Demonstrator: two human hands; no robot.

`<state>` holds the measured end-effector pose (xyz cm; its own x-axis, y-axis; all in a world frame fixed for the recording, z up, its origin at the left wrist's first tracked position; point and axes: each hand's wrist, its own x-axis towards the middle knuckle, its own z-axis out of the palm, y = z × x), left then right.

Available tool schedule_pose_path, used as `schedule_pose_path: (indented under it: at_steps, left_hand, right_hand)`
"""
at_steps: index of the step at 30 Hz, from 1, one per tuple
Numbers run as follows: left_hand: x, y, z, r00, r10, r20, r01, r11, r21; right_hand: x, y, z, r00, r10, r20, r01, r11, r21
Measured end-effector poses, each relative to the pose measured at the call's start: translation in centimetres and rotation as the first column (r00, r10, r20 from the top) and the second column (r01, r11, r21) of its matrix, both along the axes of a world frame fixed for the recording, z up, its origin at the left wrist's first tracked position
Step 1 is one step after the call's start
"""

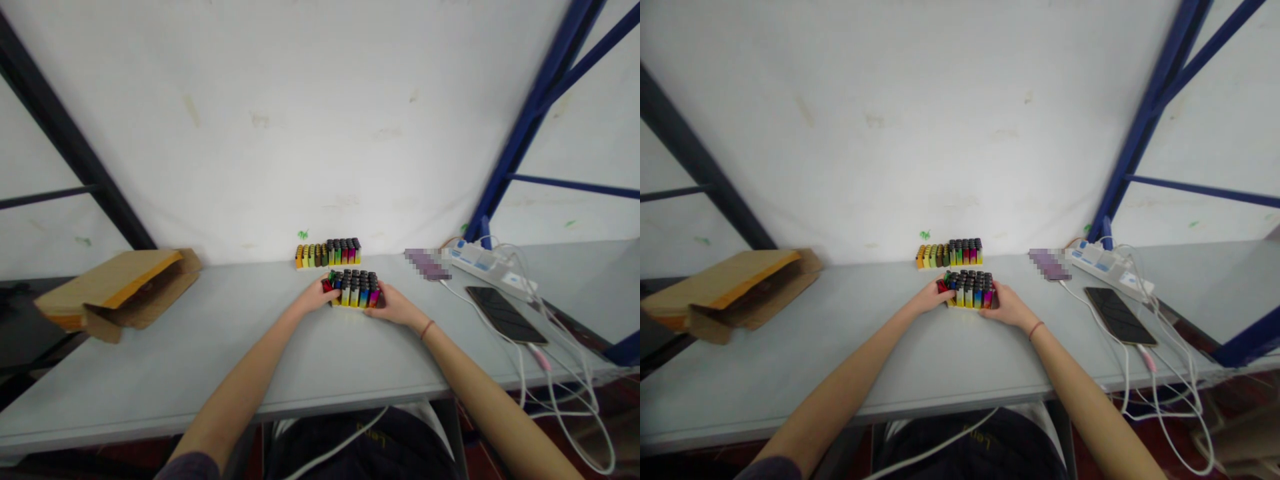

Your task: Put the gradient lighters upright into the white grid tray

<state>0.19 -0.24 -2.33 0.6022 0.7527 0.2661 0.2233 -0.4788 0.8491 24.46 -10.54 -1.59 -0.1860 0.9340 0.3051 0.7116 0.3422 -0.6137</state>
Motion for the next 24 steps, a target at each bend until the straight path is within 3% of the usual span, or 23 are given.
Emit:
schedule_pose_path:
  at_steps: [6, 14, 19, 24]
  left_hand:
    - [0.0, 0.6, -0.3, 0.972, 0.181, 0.146, -0.179, 0.983, -0.029]
    - [0.2, -0.1, -0.5, 0.993, 0.093, 0.076, -0.090, 0.995, -0.040]
    - [0.0, -0.5, -0.2, 0.985, 0.151, 0.082, -0.152, 0.988, 0.012]
    - [0.2, -0.4, -0.1, 0.956, 0.233, 0.178, -0.221, 0.972, -0.083]
  right_hand:
    - [0.0, 0.0, 0.0, 1.000, 0.016, -0.019, -0.016, 1.000, 0.009]
    - [0.2, 0.1, -0.5, 1.000, 0.005, -0.023, -0.005, 1.000, 0.009]
    - [0.3, 0.2, -0.7, 0.999, 0.016, -0.030, -0.016, 1.000, -0.011]
    - [0.4, 0.2, -0.8, 0.999, 0.030, -0.041, -0.030, 1.000, 0.005]
